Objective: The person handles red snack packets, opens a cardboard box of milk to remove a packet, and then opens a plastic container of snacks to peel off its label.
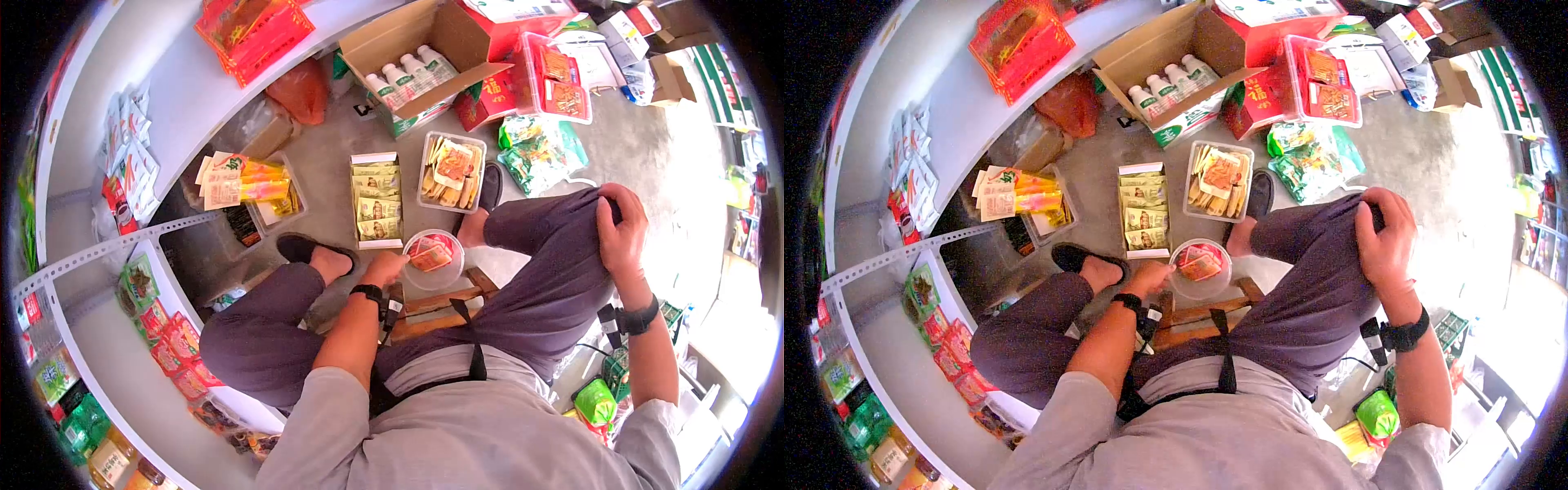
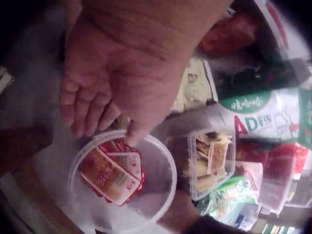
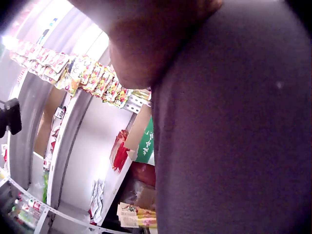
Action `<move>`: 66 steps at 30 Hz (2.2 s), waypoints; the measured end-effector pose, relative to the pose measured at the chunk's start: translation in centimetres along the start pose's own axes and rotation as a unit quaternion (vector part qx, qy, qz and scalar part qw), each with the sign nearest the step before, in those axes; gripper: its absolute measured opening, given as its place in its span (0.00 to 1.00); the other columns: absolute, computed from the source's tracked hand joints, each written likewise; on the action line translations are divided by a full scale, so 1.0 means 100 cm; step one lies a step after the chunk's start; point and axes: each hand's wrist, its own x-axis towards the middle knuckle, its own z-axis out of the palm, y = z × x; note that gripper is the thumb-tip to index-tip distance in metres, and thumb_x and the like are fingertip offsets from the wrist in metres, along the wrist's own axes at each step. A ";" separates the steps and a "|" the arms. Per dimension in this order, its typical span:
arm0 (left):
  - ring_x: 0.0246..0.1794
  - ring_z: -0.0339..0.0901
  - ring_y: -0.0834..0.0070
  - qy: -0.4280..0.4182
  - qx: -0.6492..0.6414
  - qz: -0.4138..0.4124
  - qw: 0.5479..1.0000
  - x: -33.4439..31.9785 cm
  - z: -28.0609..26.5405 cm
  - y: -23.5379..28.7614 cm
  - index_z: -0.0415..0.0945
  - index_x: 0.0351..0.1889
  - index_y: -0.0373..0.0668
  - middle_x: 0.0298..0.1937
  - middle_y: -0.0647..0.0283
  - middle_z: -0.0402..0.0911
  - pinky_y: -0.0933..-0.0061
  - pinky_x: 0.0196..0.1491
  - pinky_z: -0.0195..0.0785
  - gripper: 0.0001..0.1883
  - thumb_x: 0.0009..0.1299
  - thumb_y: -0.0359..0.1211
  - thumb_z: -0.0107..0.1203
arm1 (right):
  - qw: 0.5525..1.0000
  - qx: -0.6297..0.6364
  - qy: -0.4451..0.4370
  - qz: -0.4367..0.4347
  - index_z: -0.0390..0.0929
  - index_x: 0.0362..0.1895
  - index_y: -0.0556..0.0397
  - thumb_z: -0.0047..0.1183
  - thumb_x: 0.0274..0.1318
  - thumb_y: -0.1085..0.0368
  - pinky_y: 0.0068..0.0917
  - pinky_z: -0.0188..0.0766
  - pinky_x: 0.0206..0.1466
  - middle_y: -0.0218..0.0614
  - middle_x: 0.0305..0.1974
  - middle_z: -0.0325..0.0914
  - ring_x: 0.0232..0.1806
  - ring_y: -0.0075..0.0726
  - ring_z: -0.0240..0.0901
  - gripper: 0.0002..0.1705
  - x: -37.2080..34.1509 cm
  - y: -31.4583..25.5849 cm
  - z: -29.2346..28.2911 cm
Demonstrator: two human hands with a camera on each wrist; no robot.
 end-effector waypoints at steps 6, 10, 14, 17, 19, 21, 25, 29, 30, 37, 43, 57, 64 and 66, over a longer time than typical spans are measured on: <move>0.57 0.79 0.58 0.066 -0.514 -0.021 0.855 0.025 -0.016 -0.023 0.69 0.67 0.40 0.59 0.48 0.79 0.54 0.59 0.75 0.36 0.74 0.58 0.58 | 1.000 0.001 -0.010 -0.008 0.82 0.43 0.58 0.56 0.60 0.70 0.39 0.75 0.56 0.46 0.43 0.83 0.47 0.51 0.81 0.08 0.013 -0.005 0.009; 0.56 0.80 0.54 0.077 -0.669 0.018 0.739 0.045 -0.011 -0.021 0.69 0.60 0.36 0.55 0.48 0.79 0.55 0.62 0.79 0.24 0.79 0.47 0.55 | 0.999 -0.022 -0.040 0.006 0.81 0.44 0.60 0.55 0.61 0.72 0.39 0.74 0.58 0.47 0.45 0.83 0.49 0.51 0.80 0.08 0.021 -0.008 0.011; 0.56 0.81 0.55 -0.013 -0.755 0.113 0.645 0.058 -0.038 0.030 0.71 0.56 0.33 0.54 0.46 0.79 0.55 0.60 0.83 0.21 0.81 0.43 0.54 | 0.998 -0.024 -0.056 0.019 0.81 0.45 0.60 0.54 0.62 0.72 0.38 0.73 0.61 0.46 0.47 0.83 0.51 0.51 0.80 0.09 0.027 -0.010 0.014; 0.54 0.83 0.56 0.000 -0.732 0.130 0.668 0.082 -0.073 0.080 0.70 0.57 0.32 0.54 0.46 0.82 0.57 0.60 0.82 0.23 0.82 0.45 0.52 | 0.997 -0.026 -0.065 0.026 0.81 0.45 0.60 0.54 0.62 0.72 0.38 0.72 0.62 0.46 0.48 0.83 0.52 0.50 0.79 0.09 0.030 -0.012 0.014; 0.52 0.84 0.57 0.000 -0.669 0.094 0.737 0.070 -0.095 0.115 0.70 0.60 0.32 0.54 0.48 0.83 0.57 0.59 0.82 0.28 0.82 0.51 0.49 | 0.997 -0.024 -0.063 0.037 0.81 0.45 0.61 0.54 0.62 0.72 0.39 0.72 0.62 0.46 0.48 0.82 0.52 0.50 0.79 0.09 0.030 -0.013 0.015; 0.47 0.85 0.60 0.015 -0.613 0.071 0.786 0.060 -0.094 0.133 0.71 0.62 0.34 0.51 0.51 0.85 0.60 0.50 0.83 0.32 0.80 0.56 0.51 | 0.998 -0.019 -0.060 0.030 0.80 0.45 0.61 0.54 0.62 0.72 0.39 0.72 0.62 0.47 0.48 0.82 0.52 0.49 0.79 0.09 0.032 -0.013 0.016; 0.48 0.86 0.57 0.078 -0.200 0.148 0.965 0.051 -0.053 0.139 0.78 0.58 0.38 0.51 0.49 0.87 0.57 0.46 0.80 0.33 0.73 0.59 0.58 | 0.998 -0.026 -0.055 0.025 0.80 0.44 0.60 0.54 0.61 0.72 0.38 0.73 0.61 0.46 0.47 0.83 0.52 0.49 0.79 0.09 0.029 -0.013 0.012; 0.55 0.80 0.39 0.174 0.014 0.248 0.953 0.048 0.002 0.129 0.80 0.55 0.39 0.51 0.38 0.84 0.46 0.59 0.72 0.27 0.70 0.51 0.60 | 0.998 -0.020 -0.051 0.030 0.81 0.44 0.60 0.54 0.61 0.72 0.37 0.73 0.61 0.46 0.47 0.83 0.52 0.50 0.80 0.09 0.022 -0.007 0.011; 0.55 0.80 0.39 0.175 -0.008 0.240 0.955 0.061 0.010 0.125 0.80 0.55 0.39 0.51 0.38 0.84 0.45 0.59 0.72 0.26 0.71 0.50 0.59 | 0.998 -0.019 -0.048 0.030 0.81 0.44 0.60 0.54 0.61 0.72 0.37 0.73 0.61 0.46 0.47 0.83 0.52 0.50 0.80 0.09 0.022 -0.005 0.010; 0.46 0.86 0.51 0.287 0.152 0.261 0.909 0.122 0.027 0.116 0.84 0.39 0.38 0.45 0.46 0.87 0.53 0.50 0.79 0.15 0.73 0.40 0.56 | 0.998 0.000 -0.039 0.042 0.81 0.45 0.59 0.53 0.63 0.72 0.37 0.72 0.63 0.45 0.48 0.83 0.53 0.47 0.79 0.09 0.012 0.006 0.004; 0.41 0.88 0.56 0.179 0.186 0.318 0.912 0.093 -0.009 0.125 0.81 0.45 0.32 0.42 0.43 0.87 0.58 0.42 0.84 0.15 0.76 0.37 0.53 | 0.999 -0.013 -0.032 0.035 0.81 0.46 0.59 0.54 0.64 0.70 0.38 0.72 0.60 0.45 0.47 0.83 0.51 0.49 0.80 0.09 0.008 0.006 -0.001; 0.39 0.89 0.57 0.131 -0.383 0.118 0.907 -0.159 -0.088 0.026 0.72 0.60 0.30 0.44 0.46 0.86 0.62 0.38 0.87 0.19 0.81 0.36 0.47 | 0.999 -0.004 -0.012 -0.040 0.83 0.42 0.54 0.58 0.62 0.65 0.42 0.74 0.54 0.45 0.42 0.83 0.47 0.54 0.80 0.08 0.005 -0.018 0.003; 0.33 0.89 0.60 0.248 -0.406 0.071 0.877 -0.169 -0.106 -0.009 0.76 0.44 0.30 0.33 0.48 0.86 0.66 0.31 0.85 0.12 0.79 0.32 0.48 | 0.998 -0.026 -0.014 -0.050 0.82 0.41 0.51 0.58 0.62 0.63 0.44 0.73 0.53 0.43 0.40 0.83 0.46 0.54 0.79 0.07 0.008 -0.032 0.004; 0.36 0.88 0.56 0.226 -0.445 0.073 0.863 -0.135 -0.106 -0.036 0.73 0.49 0.31 0.41 0.45 0.85 0.61 0.36 0.85 0.12 0.79 0.32 0.49 | 0.998 -0.025 -0.010 -0.058 0.82 0.41 0.51 0.58 0.62 0.63 0.44 0.73 0.52 0.43 0.40 0.83 0.46 0.54 0.79 0.07 0.008 -0.033 0.005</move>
